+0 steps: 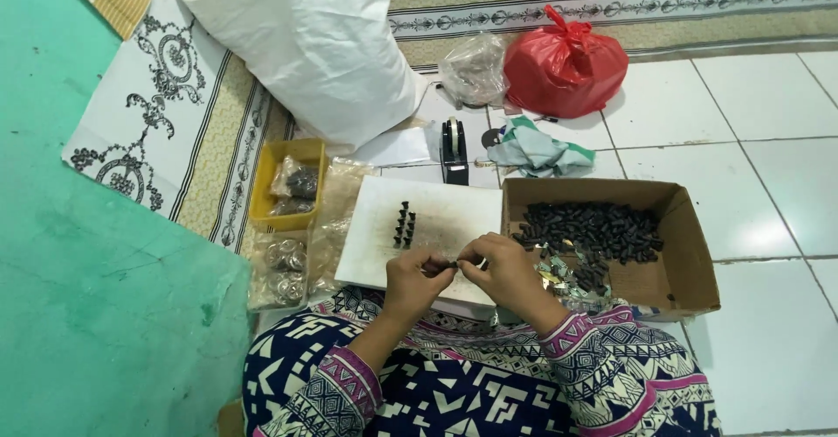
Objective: The person picks up and organizes small black mechanical components from a cardboard box, placing some into small plastic bags and arranging others on a white board.
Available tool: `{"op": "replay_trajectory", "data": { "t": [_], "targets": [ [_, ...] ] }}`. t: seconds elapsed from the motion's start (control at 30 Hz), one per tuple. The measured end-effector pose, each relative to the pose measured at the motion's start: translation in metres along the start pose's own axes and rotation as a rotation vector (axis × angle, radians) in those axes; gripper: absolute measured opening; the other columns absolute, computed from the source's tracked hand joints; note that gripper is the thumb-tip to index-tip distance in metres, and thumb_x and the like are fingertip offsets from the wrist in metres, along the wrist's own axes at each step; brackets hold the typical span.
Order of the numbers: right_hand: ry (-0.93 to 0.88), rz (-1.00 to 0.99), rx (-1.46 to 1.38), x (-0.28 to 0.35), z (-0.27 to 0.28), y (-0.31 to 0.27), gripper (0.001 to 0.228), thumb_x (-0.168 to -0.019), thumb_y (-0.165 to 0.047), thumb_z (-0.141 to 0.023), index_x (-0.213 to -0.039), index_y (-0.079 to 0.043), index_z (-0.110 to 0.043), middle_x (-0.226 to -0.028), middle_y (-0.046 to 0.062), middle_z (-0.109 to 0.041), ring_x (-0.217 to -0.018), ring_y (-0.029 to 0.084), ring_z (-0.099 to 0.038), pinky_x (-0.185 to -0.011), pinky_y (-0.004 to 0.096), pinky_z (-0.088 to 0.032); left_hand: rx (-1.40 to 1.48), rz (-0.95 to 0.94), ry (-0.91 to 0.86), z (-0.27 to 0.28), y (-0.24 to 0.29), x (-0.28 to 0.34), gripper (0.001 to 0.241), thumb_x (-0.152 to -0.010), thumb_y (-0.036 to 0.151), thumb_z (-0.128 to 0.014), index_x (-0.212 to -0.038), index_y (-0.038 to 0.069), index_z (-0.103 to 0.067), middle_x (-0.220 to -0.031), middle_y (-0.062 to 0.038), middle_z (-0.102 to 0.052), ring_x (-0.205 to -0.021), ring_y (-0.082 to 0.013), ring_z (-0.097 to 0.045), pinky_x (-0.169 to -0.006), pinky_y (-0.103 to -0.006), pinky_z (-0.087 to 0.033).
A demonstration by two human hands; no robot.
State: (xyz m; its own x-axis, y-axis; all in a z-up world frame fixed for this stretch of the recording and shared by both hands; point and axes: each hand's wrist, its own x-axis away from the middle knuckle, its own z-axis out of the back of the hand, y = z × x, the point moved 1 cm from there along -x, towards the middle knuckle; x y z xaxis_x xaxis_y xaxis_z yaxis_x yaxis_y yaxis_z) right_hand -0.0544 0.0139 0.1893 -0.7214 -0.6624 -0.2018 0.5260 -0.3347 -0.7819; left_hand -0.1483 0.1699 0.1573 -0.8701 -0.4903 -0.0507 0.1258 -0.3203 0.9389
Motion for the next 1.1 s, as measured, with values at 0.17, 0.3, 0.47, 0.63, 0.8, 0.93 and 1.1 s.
{"op": "replay_trajectory", "data": {
  "t": [0.17, 0.3, 0.47, 0.63, 0.8, 0.93, 1.1],
  "targets": [
    [-0.115, 0.081, 0.230, -0.012, -0.005, -0.013, 0.008, -0.081, -0.015, -0.076, -0.079, -0.006, -0.077, -0.065, 0.010, -0.071, -0.070, 0.025, -0.070, -0.057, 0.032, -0.060, 0.006, -0.019, -0.037, 0.004, -0.011, 0.001, 0.017, -0.072, 0.007, -0.085, -0.085, 0.000, -0.078, -0.069, -0.019, -0.072, -0.070, -0.0270, -0.075, -0.056, -0.0288, -0.066],
    [-0.176, 0.111, 0.359, -0.018, -0.016, -0.017, 0.005, -0.078, -0.010, -0.077, -0.076, -0.006, -0.076, -0.063, 0.009, -0.070, -0.068, 0.024, -0.070, -0.056, 0.029, -0.058, 0.005, -0.020, -0.060, 0.005, -0.018, 0.001, 0.016, -0.072, 0.006, -0.085, -0.085, -0.001, -0.077, -0.070, -0.020, -0.072, -0.071, -0.0270, -0.075, -0.058, -0.0288, -0.066],
    [-0.146, -0.118, -0.009, -0.031, -0.006, -0.012, 0.022, -0.075, -0.005, -0.081, -0.098, -0.006, -0.081, -0.081, 0.015, -0.078, -0.077, 0.026, -0.075, -0.063, 0.033, -0.061, 0.013, -0.038, 0.000, 0.012, -0.012, -0.014, 0.015, -0.073, 0.006, -0.085, -0.084, 0.000, -0.078, -0.069, -0.018, -0.074, -0.069, -0.0260, -0.075, -0.054, -0.0292, -0.065],
    [-0.026, -0.270, -0.238, -0.040, -0.021, 0.009, 0.029, -0.075, -0.007, -0.085, -0.104, -0.005, -0.081, -0.089, 0.015, -0.081, -0.081, 0.023, -0.073, -0.067, 0.031, -0.063, 0.065, 0.024, 0.052, 0.017, -0.019, -0.029, 0.020, -0.072, 0.010, -0.089, -0.085, 0.000, -0.079, -0.070, -0.018, -0.074, -0.068, -0.0253, -0.075, -0.054, -0.0298, -0.065],
    [0.009, -0.247, -0.307, -0.052, -0.044, 0.022, 0.019, -0.084, -0.010, -0.082, -0.102, -0.005, -0.082, -0.085, 0.014, -0.079, -0.080, 0.022, -0.073, -0.069, 0.034, -0.065, 0.039, 0.047, 0.038, 0.024, -0.024, -0.048, 0.020, -0.071, 0.011, -0.088, -0.087, 0.003, -0.079, -0.072, -0.014, -0.076, -0.067, -0.0204, -0.073, -0.056, -0.0302, -0.062],
    [0.046, -0.180, -0.214, -0.074, -0.054, 0.037, 0.017, -0.085, -0.012, -0.082, -0.102, -0.007, -0.081, -0.085, 0.013, -0.078, -0.080, 0.022, -0.073, -0.068, 0.034, -0.063, 0.001, -0.019, 0.012, 0.033, -0.032, -0.070, 0.021, -0.071, 0.010, -0.087, -0.090, 0.004, -0.080, -0.078, -0.015, -0.077, -0.071, -0.0232, -0.073, -0.062, -0.0306, -0.062],
    [0.160, -0.156, -0.137, -0.096, -0.083, 0.079, 0.014, -0.086, -0.016, -0.083, -0.100, -0.013, -0.082, -0.084, 0.008, -0.076, -0.079, 0.019, -0.073, -0.065, 0.030, -0.062, -0.349, -0.194, 0.133, 0.043, -0.046, -0.097, 0.027, -0.081, 0.001, -0.069, -0.100, 0.017, -0.078, -0.089, -0.002, -0.075, -0.080, -0.0187, -0.066, -0.071, -0.0278, -0.058]
  ]
}}
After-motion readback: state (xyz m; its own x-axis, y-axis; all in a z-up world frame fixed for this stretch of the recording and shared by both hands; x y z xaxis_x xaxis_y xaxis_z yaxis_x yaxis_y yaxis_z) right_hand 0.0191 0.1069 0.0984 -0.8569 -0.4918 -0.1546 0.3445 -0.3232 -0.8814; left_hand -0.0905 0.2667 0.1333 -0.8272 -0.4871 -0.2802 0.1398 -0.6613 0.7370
